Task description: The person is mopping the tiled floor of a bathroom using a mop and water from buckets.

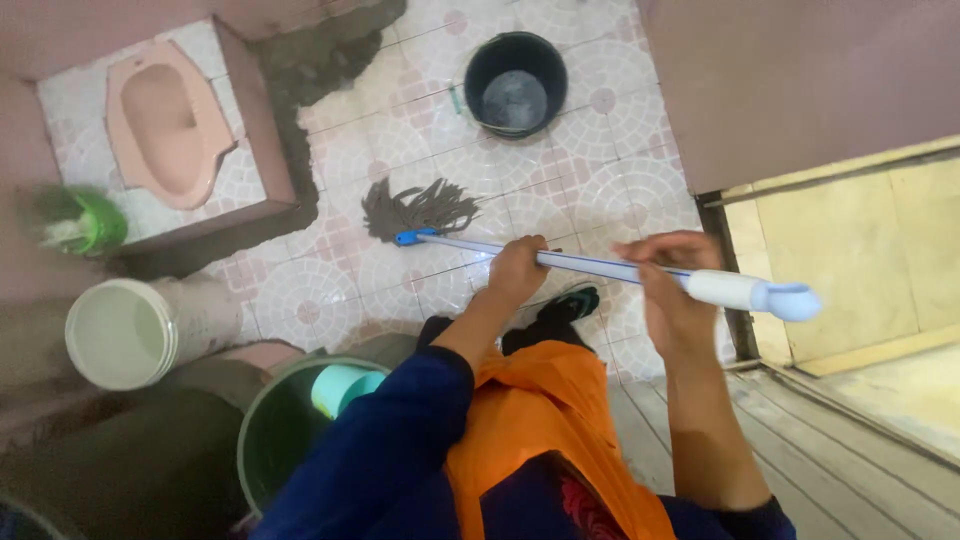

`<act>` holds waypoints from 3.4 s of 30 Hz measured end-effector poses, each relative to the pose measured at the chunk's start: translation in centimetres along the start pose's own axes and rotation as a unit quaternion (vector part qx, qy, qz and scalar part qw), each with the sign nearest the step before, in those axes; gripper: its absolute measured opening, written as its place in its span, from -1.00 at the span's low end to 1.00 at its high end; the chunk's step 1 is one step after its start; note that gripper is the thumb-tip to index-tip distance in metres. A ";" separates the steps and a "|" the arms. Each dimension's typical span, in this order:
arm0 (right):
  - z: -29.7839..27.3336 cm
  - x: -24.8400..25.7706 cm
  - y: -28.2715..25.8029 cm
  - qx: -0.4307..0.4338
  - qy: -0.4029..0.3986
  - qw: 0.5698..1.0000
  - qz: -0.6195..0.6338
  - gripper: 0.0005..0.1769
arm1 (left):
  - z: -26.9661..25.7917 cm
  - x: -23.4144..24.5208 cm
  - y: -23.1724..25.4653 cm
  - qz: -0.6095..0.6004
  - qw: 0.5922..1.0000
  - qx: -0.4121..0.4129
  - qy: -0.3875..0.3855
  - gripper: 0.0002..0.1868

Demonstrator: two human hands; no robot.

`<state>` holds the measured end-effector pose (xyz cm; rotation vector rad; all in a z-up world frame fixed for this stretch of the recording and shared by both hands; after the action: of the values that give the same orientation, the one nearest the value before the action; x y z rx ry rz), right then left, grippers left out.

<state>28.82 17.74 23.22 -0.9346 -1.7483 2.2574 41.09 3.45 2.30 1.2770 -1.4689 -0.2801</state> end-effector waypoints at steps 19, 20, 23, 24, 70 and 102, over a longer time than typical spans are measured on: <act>-2.4 17.2 -11.7 0.058 0.094 0.976 -0.190 -0.58 | 16.5 -16.5 19.7 -0.096 0.986 -0.136 -0.027 -0.66; -2.4 17.6 -12.1 0.064 0.107 0.968 -0.218 -0.57 | 17.5 -17.4 20.5 -0.104 0.977 -0.177 -0.048 -0.66; -2.1 18.0 -12.4 0.083 0.128 0.954 -0.257 -0.56 | 19.4 -19.0 21.7 -0.124 0.966 -0.207 -0.091 -0.64; -2.0 17.9 -12.5 0.093 0.135 0.950 -0.266 -0.57 | 19.7 -19.5 21.8 -0.137 0.965 -0.192 -0.113 -0.61; -7.9 7.7 -7.2 0.109 0.286 0.944 -0.122 -0.72 | 4.6 -10.6 11.4 -0.021 0.992 -0.125 0.010 -0.75; -12.8 7.5 -12.2 0.013 0.385 0.787 -0.483 -0.77 | 9.1 -23.3 20.3 0.016 0.892 -0.311 -0.328 -0.83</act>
<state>26.62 35.65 29.73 -0.5733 -1.2989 1.0126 18.03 25.92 1.12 0.6427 -1.7428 -1.1505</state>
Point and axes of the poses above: each hand's wrist, its own z-axis towards the middle knuckle, its own x-axis out of the back of the hand, y = z × x, the point moved 6 cm from there along z, towards the middle knuckle, and after that the axes turned 14 degrees about -y, right-handed, at the moved point
